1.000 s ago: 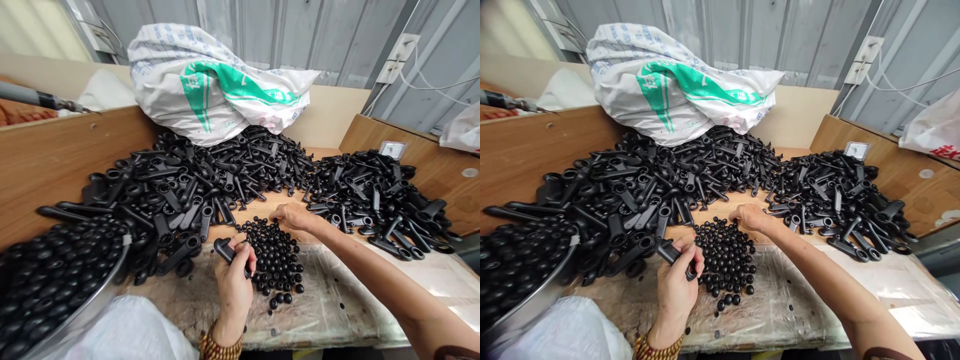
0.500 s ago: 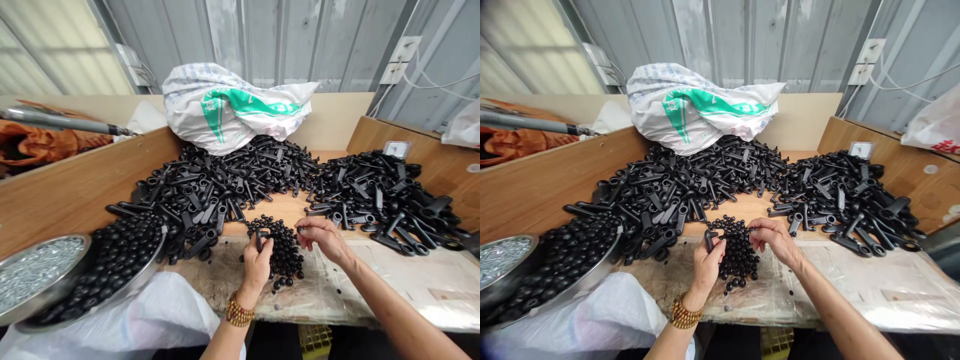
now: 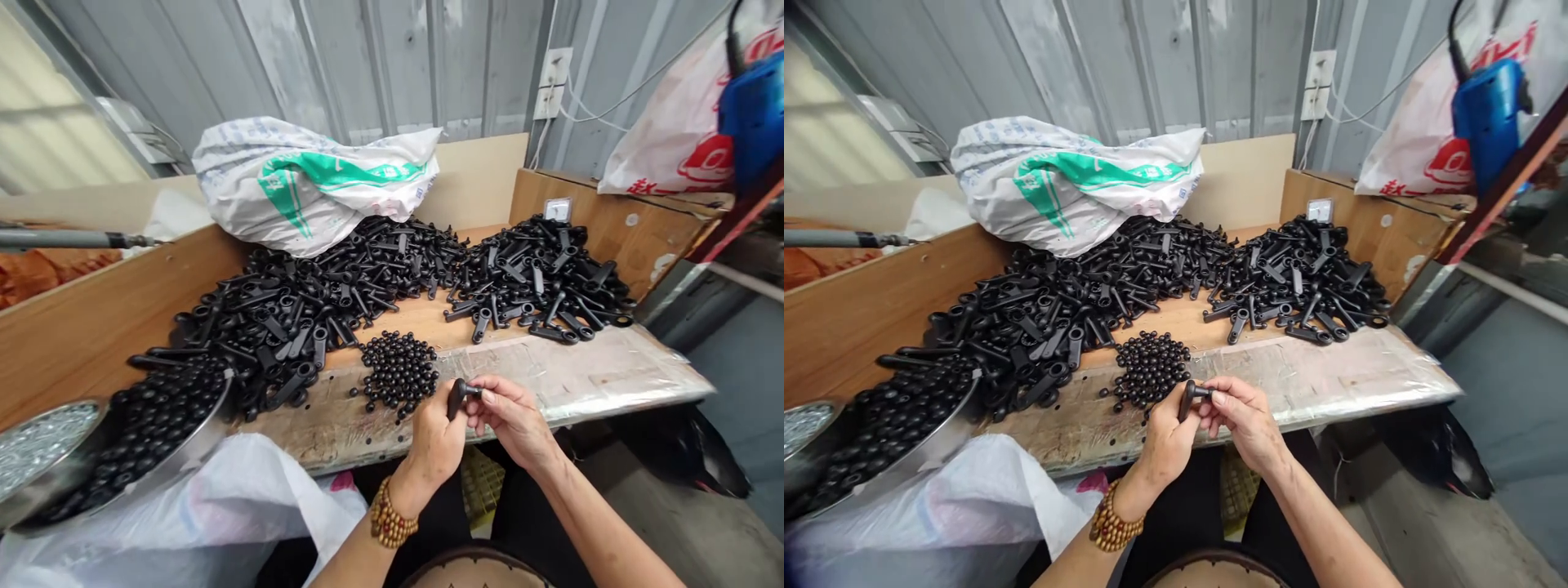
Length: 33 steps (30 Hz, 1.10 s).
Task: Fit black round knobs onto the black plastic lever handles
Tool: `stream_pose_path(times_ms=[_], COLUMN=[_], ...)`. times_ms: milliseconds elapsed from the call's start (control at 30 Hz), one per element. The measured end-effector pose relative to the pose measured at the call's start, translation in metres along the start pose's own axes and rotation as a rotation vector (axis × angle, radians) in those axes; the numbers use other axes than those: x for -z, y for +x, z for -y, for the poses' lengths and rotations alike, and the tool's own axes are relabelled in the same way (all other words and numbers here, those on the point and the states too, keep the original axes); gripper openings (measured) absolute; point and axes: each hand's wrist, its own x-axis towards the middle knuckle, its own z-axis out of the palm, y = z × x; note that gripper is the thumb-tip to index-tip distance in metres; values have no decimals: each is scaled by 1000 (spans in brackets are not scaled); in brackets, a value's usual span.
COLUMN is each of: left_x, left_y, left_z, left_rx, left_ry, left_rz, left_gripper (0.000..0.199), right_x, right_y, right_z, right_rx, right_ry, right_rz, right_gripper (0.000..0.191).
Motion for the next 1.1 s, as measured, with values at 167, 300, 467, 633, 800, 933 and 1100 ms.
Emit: stream_pose_path(times_ms=[167,300,467,633,800,933,1100], left_x=[-11,-17,-22,-19,-17,-21,-27], left_y=[-4,-6,-11,-4,17,35,51], left_z=[1,9,18,19,24,25,21], left_rx=[-37,-21,-15,-9,5,-56,-95], left_ry=[102,272,398,584,732,815,802], left_rz=[12,40,81,167,270,354,451], left_gripper=[15,17,17,18,19,25,25], right_x=[10,18,21,22,41,58,32], right_y=[-10,-14,-16,-10,12,31,37], right_z=[-2,-8,-15,-20,-5,26,67], right_rx=[41,49,25,-9,-110,3,286], right_ry=[20,-24,-24,-76,-602,-1212,-1104], right_rz=[-32,-61,-107,-142,-66,-197,-92], right_gripper=[21,21,21,25,34,37,46])
